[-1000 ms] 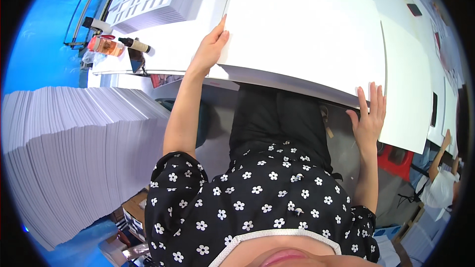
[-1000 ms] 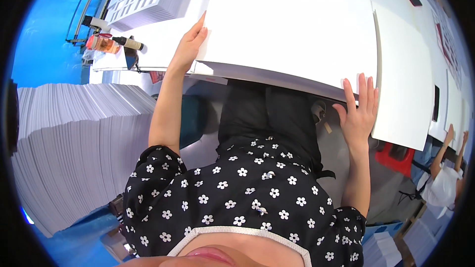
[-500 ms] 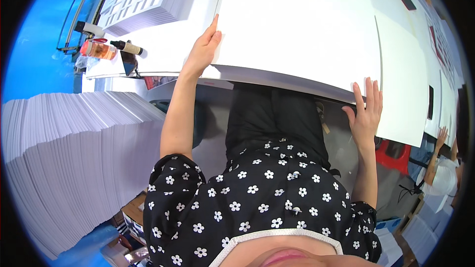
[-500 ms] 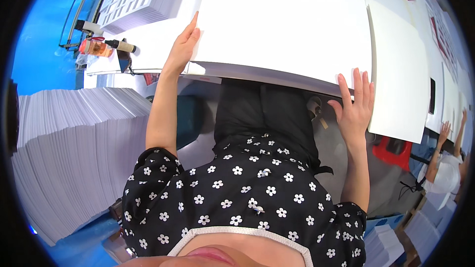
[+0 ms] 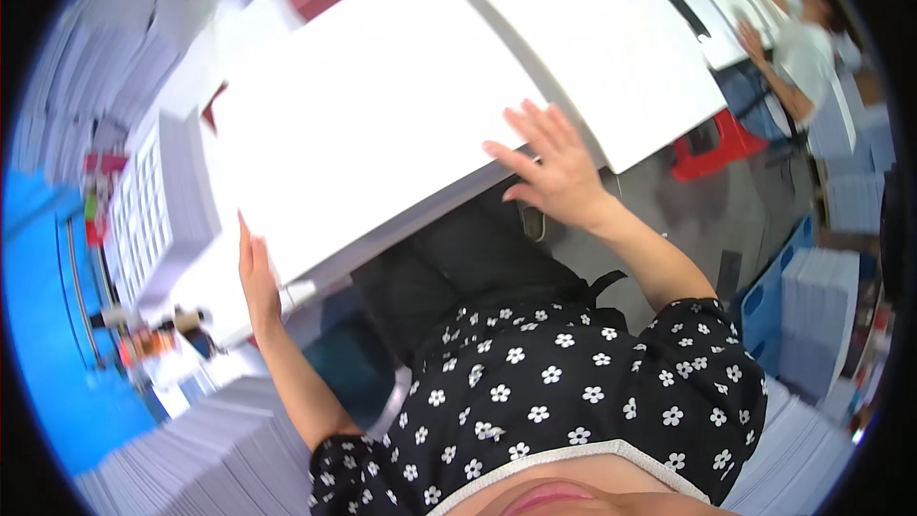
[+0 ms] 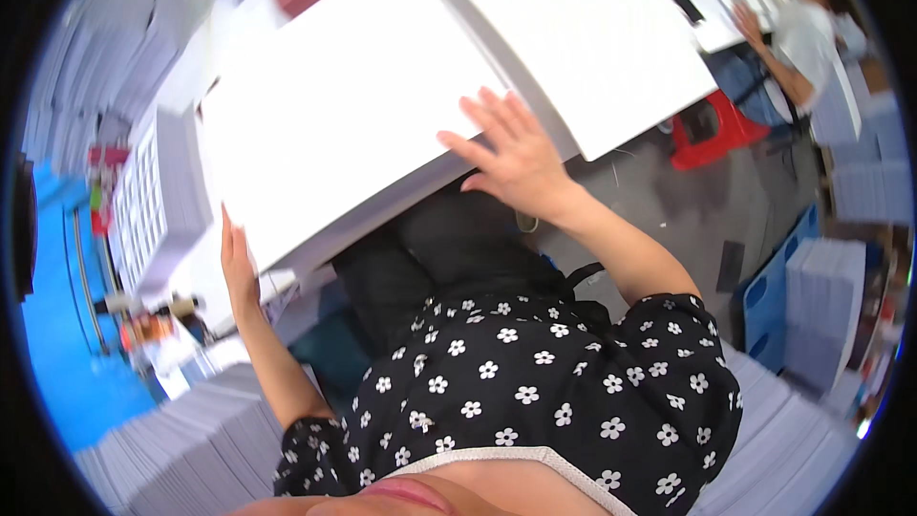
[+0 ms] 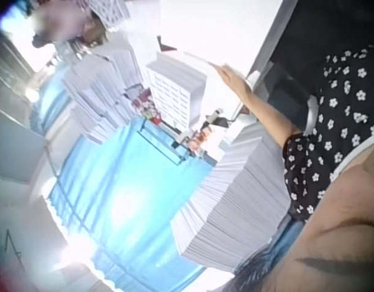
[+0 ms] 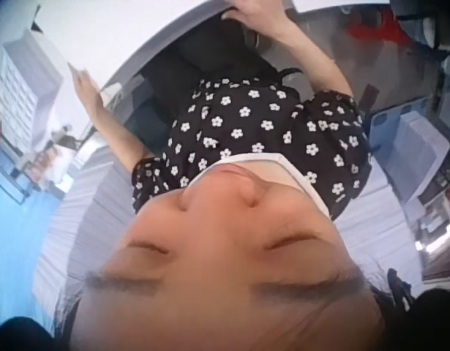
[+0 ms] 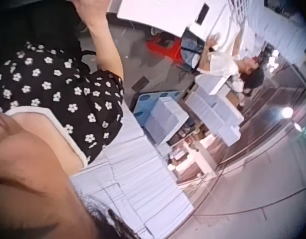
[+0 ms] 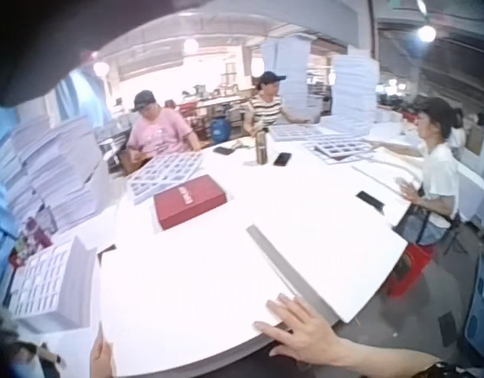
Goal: The person repeatedly inserts a white paper sheet into a white plastic grid tray, presses it down to fit, and then removes it. This cycle is performed multiple times on the same tray. Other workers are visible in the background performing similar tasks.
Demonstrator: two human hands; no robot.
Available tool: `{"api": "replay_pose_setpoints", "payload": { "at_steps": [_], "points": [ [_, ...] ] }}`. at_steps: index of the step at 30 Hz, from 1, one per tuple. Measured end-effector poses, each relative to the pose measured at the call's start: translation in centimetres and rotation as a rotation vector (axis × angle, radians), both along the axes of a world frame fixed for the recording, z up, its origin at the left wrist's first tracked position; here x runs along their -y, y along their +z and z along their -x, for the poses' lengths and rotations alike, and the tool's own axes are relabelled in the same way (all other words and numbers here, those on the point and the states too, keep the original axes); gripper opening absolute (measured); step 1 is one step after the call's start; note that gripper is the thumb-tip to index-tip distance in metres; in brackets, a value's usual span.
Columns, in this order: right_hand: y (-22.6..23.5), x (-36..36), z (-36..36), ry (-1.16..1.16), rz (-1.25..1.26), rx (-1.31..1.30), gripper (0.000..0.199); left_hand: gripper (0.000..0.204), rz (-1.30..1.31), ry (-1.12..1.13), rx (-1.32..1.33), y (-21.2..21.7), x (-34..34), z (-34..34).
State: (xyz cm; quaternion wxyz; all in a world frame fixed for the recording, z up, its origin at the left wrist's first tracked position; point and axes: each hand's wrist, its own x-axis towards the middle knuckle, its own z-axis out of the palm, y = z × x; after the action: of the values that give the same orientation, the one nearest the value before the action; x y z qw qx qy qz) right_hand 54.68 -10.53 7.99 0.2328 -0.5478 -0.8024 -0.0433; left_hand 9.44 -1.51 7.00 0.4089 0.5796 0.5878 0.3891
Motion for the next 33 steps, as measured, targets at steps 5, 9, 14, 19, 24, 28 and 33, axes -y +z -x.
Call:
{"api": "replay_pose_setpoints", "payload": {
  "at_steps": [5,9,14,19,24,28,33],
  "points": [
    [-0.3,0.2,0.0,-0.014,-0.066,-0.112,0.071,0.052,0.051,-0.004,0.034,0.3,-0.1,-0.4],
    [-0.4,-0.1,-0.3,-0.020,-0.070,-0.183,0.064,0.053,0.043,-0.038,-0.040,0.4,0.0,-0.2],
    [-0.9,-2.6,-2.2,-0.084,0.012,-0.226,0.073,0.053,0.024,-0.075,-0.139,0.0,-0.5,1.4],
    [0.3,-7.1,-3.7,-0.057,0.202,-0.091,0.074,0.052,0.012,-0.139,-0.283,1.2,-0.9,0.6],
    [0.6,-15.2,-2.7,0.030,0.322,-0.071,0.074,0.052,0.066,-0.111,-0.268,1.8,0.2,-0.1],
    [-1.5,-22.6,-2.0,-0.060,0.235,-0.128,0.078,0.052,0.075,-0.108,-0.260,2.3,-0.4,-1.0],
    [-1.7,-28.3,-1.4,-0.181,0.238,-0.132,0.085,0.051,0.038,-0.100,-0.304,2.6,-0.2,-1.4]
  ]
}}
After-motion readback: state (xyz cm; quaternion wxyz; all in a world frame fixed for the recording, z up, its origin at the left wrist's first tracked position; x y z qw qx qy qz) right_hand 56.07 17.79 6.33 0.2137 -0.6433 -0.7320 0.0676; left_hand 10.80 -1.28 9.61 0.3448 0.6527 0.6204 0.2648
